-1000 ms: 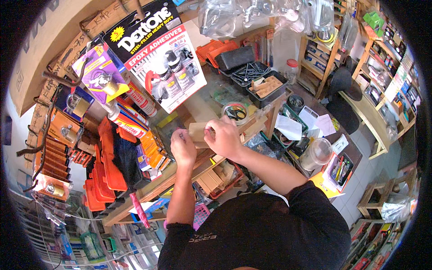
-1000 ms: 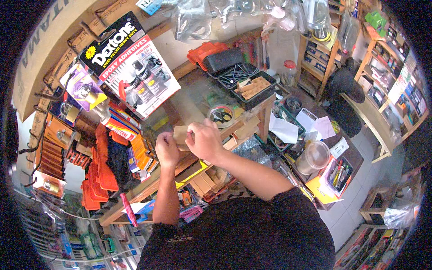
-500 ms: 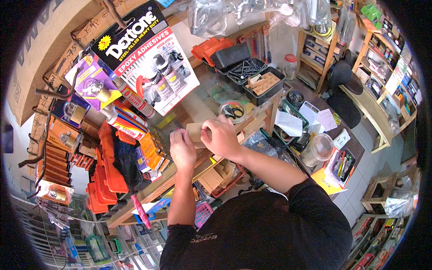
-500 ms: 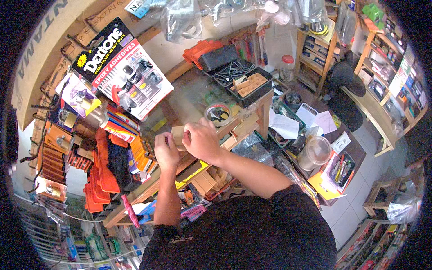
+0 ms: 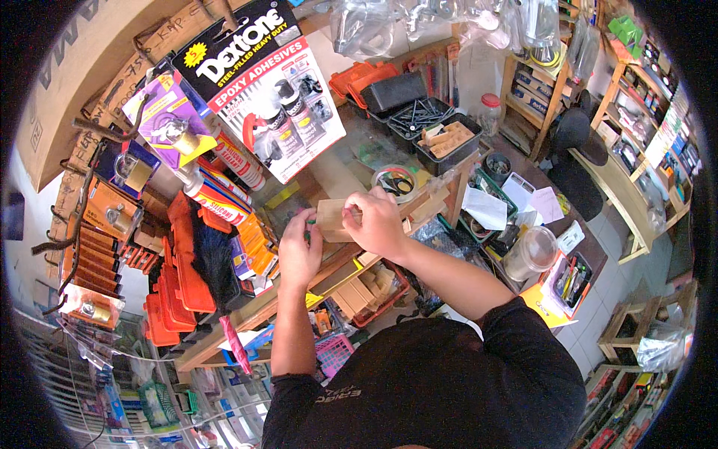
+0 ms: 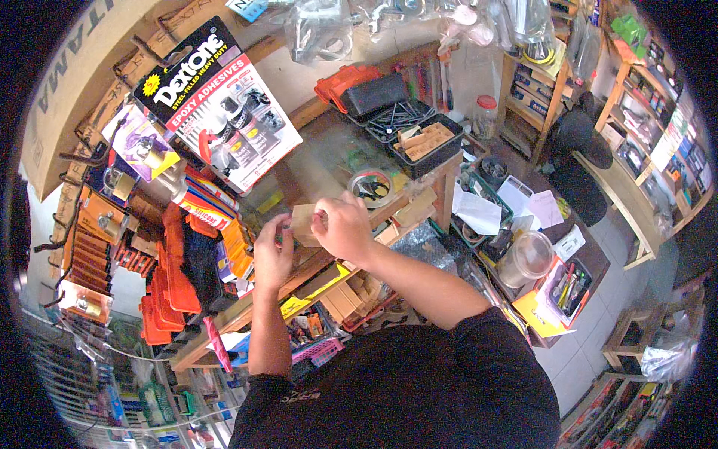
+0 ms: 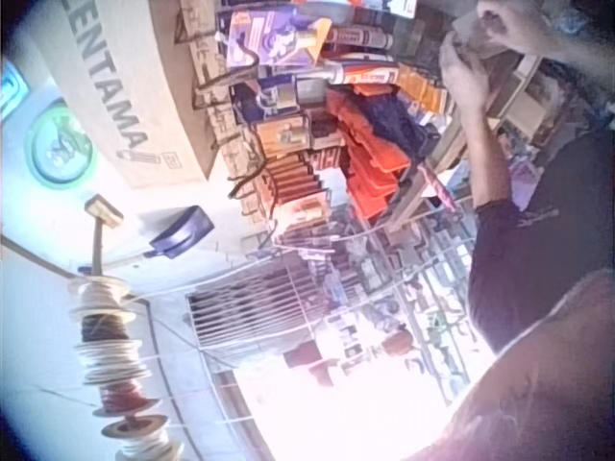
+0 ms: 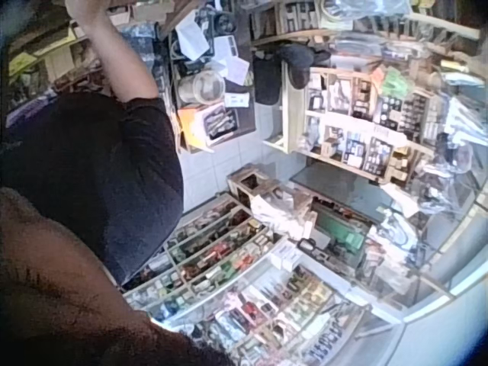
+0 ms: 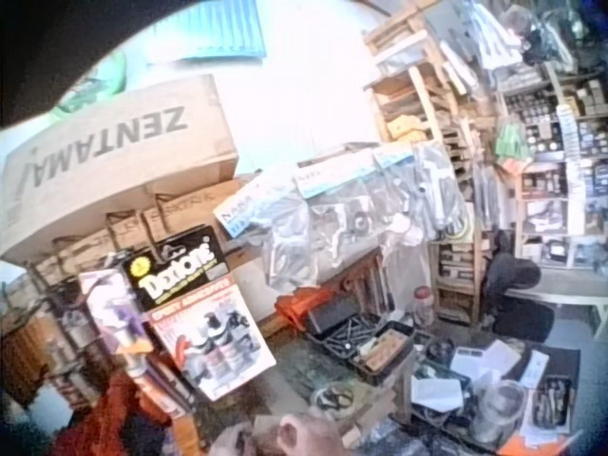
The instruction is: The person folds a small cardboard box and secures it with tape using scissors.
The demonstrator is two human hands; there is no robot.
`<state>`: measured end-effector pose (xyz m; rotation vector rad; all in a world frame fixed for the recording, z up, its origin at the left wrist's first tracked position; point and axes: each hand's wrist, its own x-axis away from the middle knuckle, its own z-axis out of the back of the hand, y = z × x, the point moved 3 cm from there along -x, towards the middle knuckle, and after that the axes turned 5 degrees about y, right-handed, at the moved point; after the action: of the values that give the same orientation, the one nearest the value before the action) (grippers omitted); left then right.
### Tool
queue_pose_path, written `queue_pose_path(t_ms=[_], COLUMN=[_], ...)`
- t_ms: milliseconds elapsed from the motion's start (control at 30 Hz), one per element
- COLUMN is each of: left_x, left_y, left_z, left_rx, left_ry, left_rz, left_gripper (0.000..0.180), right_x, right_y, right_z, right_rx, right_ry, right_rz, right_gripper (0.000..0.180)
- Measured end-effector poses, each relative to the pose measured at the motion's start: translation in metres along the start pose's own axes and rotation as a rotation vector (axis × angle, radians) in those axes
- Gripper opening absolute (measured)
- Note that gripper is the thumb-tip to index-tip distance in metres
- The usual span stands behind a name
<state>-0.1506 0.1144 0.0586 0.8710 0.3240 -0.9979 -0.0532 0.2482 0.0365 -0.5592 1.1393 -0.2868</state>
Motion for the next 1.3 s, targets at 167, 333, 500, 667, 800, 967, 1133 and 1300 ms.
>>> queue_pose_path(t_ms=[167,333,500,667,800,967,1133,1300], left_x=[0.002,0.002,0.01,0.01,0.011,0.01,0.014,-0.011], left_y=[0.005,0.012,0.003,0.0,0.001,0.001,0.0,0.033], left_z=[-0.001,0.003,-0.003,-0.02,-0.029,-0.034,-0.037,-0.019], left_rx=[-0.199,-0.265,-0.222,-0.082,-0.045,-0.031,-0.031,-0.098], left_ry=[-0.045,-0.071,-0.052,0.027,0.114,0.168,0.197,0.117], left_rz=[-0.191,-0.211,-0.101,0.039,0.09,0.058,-0.034,-0.2], left_gripper=[0.027,0.031,0.041,0.042,0.035,0.035,0.045,0.061], right_x=[0.0,-0.004,-0.001,0.008,0.009,0.005,0.006,0.014], right_y=[0.005,0.018,0.043,0.059,0.063,0.061,0.058,0.064], right_z=[-0.001,0.006,0.037,0.043,0.042,0.046,0.05,0.046], right_rx=[-0.051,-0.564,-0.578,-0.557,-0.588,-0.48,-0.485,-0.542], right_ry=[-0.069,-0.102,-0.071,-0.202,-0.209,-0.265,-0.278,-0.174], right_rz=[-0.049,-0.375,-0.544,-0.6,-0.609,-0.576,-0.599,-0.625], right_gripper=[0.008,0.008,0.008,0.012,0.012,0.013,0.014,0.014])
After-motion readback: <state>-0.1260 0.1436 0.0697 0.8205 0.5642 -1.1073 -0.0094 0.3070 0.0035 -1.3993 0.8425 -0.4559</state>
